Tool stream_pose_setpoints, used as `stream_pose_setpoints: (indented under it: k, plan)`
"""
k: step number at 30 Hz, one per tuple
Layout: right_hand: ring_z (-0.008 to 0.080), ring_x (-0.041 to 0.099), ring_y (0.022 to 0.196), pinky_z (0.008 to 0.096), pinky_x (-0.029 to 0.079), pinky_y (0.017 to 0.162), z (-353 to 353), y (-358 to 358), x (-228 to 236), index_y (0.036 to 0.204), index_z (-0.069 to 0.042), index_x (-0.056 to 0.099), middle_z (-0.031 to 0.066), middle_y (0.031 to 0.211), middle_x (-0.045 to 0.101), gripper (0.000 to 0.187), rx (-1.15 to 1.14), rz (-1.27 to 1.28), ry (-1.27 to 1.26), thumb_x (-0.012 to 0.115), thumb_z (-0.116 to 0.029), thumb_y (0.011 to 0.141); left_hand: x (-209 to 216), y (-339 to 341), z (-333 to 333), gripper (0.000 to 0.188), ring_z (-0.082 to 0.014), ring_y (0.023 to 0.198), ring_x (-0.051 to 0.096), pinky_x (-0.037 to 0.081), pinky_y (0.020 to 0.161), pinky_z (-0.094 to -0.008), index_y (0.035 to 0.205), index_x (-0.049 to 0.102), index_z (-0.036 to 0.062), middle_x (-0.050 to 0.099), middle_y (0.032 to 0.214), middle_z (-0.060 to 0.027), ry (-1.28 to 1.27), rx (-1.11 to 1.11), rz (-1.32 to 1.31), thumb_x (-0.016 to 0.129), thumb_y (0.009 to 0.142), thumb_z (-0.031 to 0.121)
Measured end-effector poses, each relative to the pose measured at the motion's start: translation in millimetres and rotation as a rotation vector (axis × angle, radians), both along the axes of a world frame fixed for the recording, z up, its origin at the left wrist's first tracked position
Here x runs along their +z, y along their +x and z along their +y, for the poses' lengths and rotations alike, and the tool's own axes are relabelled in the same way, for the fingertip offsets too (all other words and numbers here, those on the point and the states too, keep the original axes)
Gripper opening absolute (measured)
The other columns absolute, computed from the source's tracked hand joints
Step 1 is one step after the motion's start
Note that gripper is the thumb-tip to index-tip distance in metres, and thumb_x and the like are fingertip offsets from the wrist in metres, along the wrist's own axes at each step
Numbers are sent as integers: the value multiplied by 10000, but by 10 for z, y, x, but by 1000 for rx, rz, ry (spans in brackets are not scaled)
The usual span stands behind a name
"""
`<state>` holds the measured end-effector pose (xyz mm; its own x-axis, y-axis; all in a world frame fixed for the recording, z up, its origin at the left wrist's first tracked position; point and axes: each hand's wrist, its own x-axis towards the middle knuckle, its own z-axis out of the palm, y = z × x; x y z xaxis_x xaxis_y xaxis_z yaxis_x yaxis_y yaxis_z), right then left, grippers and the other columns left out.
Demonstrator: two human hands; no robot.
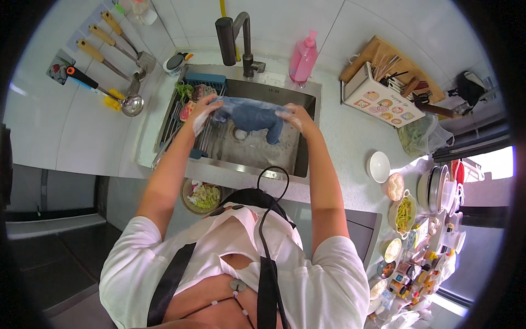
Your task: The person washes a blue cloth by hand in a sink using soap, scrubbing it between their hands before rinsing it under running water.
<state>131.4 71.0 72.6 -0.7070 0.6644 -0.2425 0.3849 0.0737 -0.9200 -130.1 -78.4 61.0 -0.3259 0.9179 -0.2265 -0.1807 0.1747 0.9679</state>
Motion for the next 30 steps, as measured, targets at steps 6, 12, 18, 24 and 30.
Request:
stream_pose_setpoints:
  k: [6, 12, 18, 24, 30]
  plan:
    - [178, 544, 807, 292, 433, 736, -182, -347, -228, 1046, -5, 512, 80, 943, 573, 407, -465, 628, -499, 597, -306, 785, -12, 473, 86, 186, -190, 871, 564, 432, 804, -340, 964, 545, 72, 592, 940, -64, 253, 153, -876, 522, 821, 189]
    - [176, 562, 793, 302, 438, 733, -859, -815, 220, 960, -47, 539, 100, 886, 584, 308, -503, 545, 288, 664, -179, 711, 97, 801, 281, 221, -211, 827, 562, 480, 674, -319, 1012, 504, 109, 552, 868, -84, 259, 363, -618, 571, 809, 164]
    - [287, 553, 743, 323, 442, 707, -936, -856, 164, 858, -76, 551, 105, 819, 566, 188, -344, 582, 803, 645, -107, 698, 174, 982, 435, 196, -147, 654, 525, 450, 540, -275, 928, 505, 88, 523, 738, -49, 259, 275, -753, 546, 831, 253]
    - [309, 544, 698, 356, 435, 644, -737, -884, 205, 772, -66, 541, 114, 726, 537, 137, -609, 462, 821, 638, -108, 684, 148, 985, 532, 164, -133, 592, 521, 448, 533, -276, 838, 498, 118, 513, 685, -27, 275, 292, -807, 508, 851, 280]
    - [302, 550, 702, 336, 432, 635, -831, -885, 211, 804, -57, 509, 129, 741, 548, 164, -635, 362, 505, 623, -120, 705, 308, 1114, 470, 151, -149, 673, 529, 452, 589, -296, 887, 527, 90, 533, 788, -45, 175, 436, -681, 545, 825, 227]
